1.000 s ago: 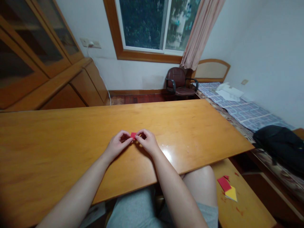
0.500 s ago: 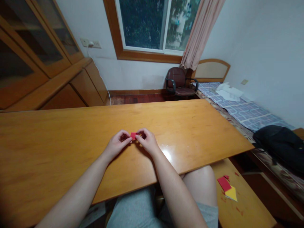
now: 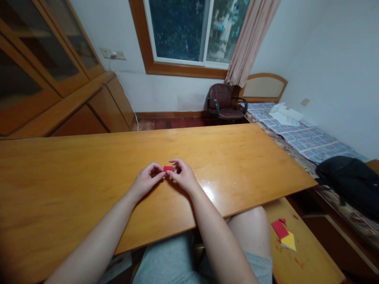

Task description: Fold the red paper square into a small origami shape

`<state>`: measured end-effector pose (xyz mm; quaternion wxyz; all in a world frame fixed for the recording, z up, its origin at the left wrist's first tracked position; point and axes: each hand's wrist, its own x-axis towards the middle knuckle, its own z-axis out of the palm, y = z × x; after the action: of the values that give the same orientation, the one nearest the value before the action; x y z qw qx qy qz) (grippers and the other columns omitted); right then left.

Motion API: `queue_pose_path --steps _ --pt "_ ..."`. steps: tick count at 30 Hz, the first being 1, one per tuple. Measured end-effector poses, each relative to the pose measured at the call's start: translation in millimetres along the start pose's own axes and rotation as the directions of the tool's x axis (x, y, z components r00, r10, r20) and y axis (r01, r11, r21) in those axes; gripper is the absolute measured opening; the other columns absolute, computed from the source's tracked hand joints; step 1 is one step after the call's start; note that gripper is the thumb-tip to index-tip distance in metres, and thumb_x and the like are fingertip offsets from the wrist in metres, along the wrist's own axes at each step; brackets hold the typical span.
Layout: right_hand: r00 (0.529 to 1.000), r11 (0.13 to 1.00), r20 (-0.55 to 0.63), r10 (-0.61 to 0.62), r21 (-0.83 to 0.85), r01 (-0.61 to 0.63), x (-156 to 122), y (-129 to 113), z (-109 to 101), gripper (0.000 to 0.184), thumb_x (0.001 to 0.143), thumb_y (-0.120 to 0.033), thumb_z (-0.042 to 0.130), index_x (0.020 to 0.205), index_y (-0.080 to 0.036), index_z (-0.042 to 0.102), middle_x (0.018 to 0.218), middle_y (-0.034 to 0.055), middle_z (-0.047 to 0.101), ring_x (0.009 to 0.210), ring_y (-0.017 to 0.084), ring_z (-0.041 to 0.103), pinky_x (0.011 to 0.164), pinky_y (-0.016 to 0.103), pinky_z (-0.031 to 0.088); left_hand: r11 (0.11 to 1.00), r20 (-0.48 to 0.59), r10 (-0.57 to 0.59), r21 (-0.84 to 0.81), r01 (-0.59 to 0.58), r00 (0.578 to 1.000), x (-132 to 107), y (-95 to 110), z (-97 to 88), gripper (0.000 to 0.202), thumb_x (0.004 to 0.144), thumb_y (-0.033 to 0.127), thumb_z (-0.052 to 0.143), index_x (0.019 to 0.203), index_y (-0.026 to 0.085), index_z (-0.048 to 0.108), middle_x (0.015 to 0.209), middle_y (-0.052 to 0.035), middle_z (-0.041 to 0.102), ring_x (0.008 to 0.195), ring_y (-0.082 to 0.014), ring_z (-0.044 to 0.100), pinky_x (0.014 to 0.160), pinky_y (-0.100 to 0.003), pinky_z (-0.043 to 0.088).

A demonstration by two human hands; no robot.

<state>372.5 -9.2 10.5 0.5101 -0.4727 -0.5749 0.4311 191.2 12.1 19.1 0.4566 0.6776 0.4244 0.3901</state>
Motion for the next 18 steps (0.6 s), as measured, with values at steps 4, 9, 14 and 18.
queue_pose_path --steps 4,9,14,18 --pt "0.999 0.998 0.011 0.031 0.047 -0.031 -0.4 -2.6 0.5 0.037 0.078 -0.027 0.071 0.112 -0.02 0.058 0.079 -0.0027 0.058 0.059 0.009 0.054 0.055 0.021 0.045 1.0 0.017 -0.023 -0.013 0.023 1.0 0.2 1.6 0.0 0.019 0.079 0.035 0.067 0.08 0.02 0.056 0.072 0.0021 0.06 0.065 -0.0142 0.059 0.063 -0.026 0.047" --pt "0.998 0.991 0.014 0.061 0.118 -0.062 -0.9 -4.5 -0.2 0.037 0.078 -0.03 0.07 0.111 -0.02 0.056 0.076 -0.0035 0.058 0.055 0.008 0.053 0.051 0.02 0.043 0.999 0.019 -0.036 -0.03 0.036 0.999 -0.7 3.7 -0.3 0.02 0.078 0.036 0.067 0.08 0.02 0.055 0.072 0.0022 0.06 0.065 -0.0142 0.058 0.064 -0.026 0.047" --pt "0.997 0.987 0.021 0.07 0.142 -0.073 -1.0 -4.6 -0.7 0.036 0.079 -0.032 0.07 0.11 -0.02 0.056 0.073 -0.0043 0.059 0.053 0.008 0.052 0.049 0.019 0.043 0.999 0.011 -0.031 -0.021 0.031 0.999 -0.1 2.9 -0.6 0.018 0.078 0.034 0.067 0.08 0.02 0.056 0.074 0.0019 0.06 0.068 -0.0145 0.058 0.065 -0.026 0.046" --pt "0.997 0.986 0.026 0.074 0.149 -0.077 -1.0 -5.3 -0.4 0.036 0.078 -0.032 0.07 0.109 -0.02 0.056 0.072 -0.0041 0.06 0.053 0.008 0.053 0.049 0.019 0.042 0.999 0.02 -0.028 -0.029 0.028 0.999 0.6 3.3 -1.0 0.017 0.078 0.033 0.066 0.082 0.02 0.056 0.075 0.0015 0.06 0.069 -0.0147 0.058 0.066 -0.026 0.046"
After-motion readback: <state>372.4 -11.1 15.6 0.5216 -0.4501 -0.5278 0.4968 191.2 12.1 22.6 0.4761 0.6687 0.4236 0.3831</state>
